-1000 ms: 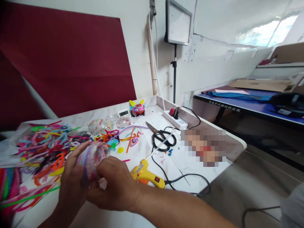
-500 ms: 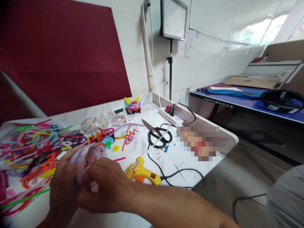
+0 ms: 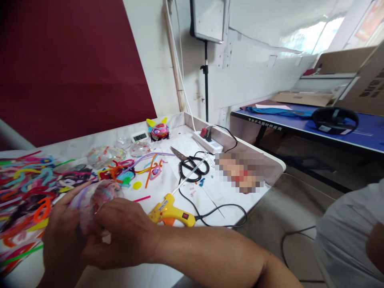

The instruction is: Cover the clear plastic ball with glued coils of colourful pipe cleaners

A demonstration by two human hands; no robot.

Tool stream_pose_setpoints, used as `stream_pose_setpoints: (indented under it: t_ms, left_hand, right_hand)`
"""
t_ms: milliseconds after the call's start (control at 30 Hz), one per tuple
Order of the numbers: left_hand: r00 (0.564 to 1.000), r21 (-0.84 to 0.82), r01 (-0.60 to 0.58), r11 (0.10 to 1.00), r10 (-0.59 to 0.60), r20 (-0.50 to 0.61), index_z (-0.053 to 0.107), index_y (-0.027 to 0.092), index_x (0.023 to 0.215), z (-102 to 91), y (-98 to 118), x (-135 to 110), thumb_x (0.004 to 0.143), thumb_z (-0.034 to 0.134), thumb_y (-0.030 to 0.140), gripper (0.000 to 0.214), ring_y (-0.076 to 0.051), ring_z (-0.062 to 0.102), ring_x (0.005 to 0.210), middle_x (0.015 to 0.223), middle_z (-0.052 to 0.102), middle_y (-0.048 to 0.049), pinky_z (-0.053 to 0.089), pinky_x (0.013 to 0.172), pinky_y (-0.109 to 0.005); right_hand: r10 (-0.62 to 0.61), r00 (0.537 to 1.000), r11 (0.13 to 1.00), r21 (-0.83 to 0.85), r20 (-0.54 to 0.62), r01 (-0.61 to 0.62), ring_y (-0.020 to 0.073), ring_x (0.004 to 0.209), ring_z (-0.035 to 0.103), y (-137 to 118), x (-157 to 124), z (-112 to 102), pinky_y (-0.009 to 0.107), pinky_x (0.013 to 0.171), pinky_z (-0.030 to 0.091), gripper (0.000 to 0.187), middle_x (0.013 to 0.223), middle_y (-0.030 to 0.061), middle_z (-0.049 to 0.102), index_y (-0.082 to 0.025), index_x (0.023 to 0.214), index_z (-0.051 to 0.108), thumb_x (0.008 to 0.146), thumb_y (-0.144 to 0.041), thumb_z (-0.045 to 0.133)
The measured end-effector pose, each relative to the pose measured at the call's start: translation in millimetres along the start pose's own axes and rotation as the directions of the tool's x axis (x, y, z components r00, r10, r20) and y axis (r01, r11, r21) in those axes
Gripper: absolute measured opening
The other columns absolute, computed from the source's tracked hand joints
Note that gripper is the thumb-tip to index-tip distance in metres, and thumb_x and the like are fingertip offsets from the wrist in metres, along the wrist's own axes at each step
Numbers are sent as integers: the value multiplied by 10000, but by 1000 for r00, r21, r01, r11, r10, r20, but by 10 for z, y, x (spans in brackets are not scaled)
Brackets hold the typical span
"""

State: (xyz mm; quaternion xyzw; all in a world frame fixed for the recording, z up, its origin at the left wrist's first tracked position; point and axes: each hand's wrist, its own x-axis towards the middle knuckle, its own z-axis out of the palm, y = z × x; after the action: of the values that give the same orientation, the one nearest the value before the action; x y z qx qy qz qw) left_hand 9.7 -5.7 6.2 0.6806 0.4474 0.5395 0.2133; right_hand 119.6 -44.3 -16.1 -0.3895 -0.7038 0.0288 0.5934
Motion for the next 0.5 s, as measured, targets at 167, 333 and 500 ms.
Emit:
stream_pose_setpoints:
  t_ms: [167, 333, 500]
  left_hand:
    - [1000, 29, -10, 1000, 10, -16, 641, 205, 1199, -1, -19, -9, 863, 443, 363, 421, -260, 597, 1083, 1186, 658, -32, 443, 993, -372]
    - [1000, 18, -27, 999, 27, -3, 639, 219, 1206, -12, -45, -7, 861, 455, 357, 415, -256, 607, 1076, 1192, 661, -26, 471, 954, -362]
    - [1000, 1, -1, 1000, 1, -13, 643, 197, 1195, 11, -35, -25, 878, 438, 365, 413, -252, 597, 1087, 1192, 659, -36, 447, 987, -363]
  right_hand:
    - [11, 999, 1000, -16, 39, -11, 152, 585, 490, 2, -1, -5, 271, 586, 449, 237, 604, -20, 456, -270, 719, 254, 691, -223, 484]
    - [1, 1000, 1000, -10, 5, -1, 142, 590, 491, -2, -11, 6, 259, 597, 445, 251, 614, -19, 467, -268, 719, 247, 691, -208, 488]
    - [35, 998, 999, 3, 45, -35, 145, 601, 496, -18, -12, 1, 261, 593, 450, 250, 608, -22, 465, -268, 708, 253, 685, -224, 497]
